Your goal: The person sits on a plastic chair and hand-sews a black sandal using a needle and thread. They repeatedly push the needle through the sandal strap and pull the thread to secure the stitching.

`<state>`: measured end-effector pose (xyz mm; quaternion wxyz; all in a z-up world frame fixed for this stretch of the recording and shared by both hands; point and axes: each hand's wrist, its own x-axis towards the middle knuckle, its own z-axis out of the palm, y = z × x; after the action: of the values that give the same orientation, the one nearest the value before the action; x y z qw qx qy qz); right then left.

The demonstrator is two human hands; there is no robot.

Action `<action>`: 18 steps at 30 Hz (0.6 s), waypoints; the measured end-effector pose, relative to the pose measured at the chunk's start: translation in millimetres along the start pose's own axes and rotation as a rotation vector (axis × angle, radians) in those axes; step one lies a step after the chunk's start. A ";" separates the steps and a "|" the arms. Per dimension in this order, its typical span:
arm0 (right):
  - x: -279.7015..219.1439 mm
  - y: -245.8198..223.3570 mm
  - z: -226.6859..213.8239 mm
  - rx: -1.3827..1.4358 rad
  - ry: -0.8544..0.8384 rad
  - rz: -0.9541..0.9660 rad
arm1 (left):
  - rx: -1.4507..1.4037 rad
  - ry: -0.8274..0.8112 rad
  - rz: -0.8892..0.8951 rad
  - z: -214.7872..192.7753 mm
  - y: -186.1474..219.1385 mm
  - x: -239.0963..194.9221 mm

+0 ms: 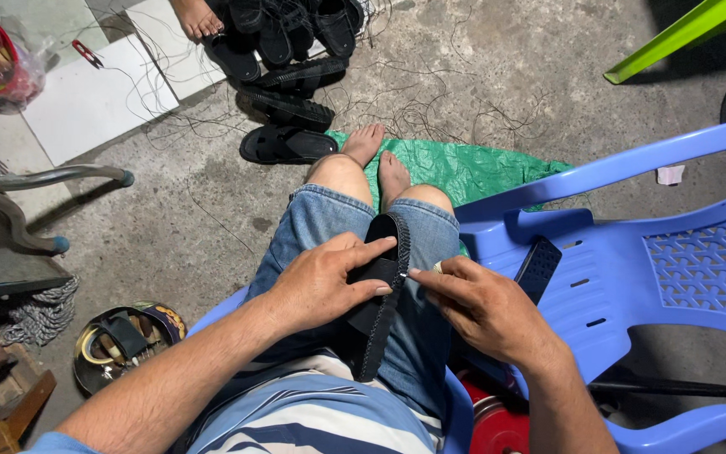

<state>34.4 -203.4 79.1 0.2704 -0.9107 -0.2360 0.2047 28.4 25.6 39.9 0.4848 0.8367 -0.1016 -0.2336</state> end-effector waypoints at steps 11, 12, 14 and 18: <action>4.8 1.3 0.4 -0.026 0.008 0.026 | 0.024 -0.026 0.056 -4.0 2.8 0.4; 4.7 1.0 1.2 -0.026 0.009 0.025 | 0.024 -0.026 0.057 -2.8 2.6 0.3; 4.4 0.3 2.4 -0.061 0.020 0.006 | 0.066 -0.001 0.082 -0.1 2.4 0.0; 0.4 -9.1 7.7 -0.237 0.032 -0.006 | 0.094 0.014 0.075 7.5 -2.0 3.9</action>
<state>28.0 -193.4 78.4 0.1651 -0.9387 -0.2570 0.1600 28.1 19.3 33.9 0.4541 0.8558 -0.1401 -0.2043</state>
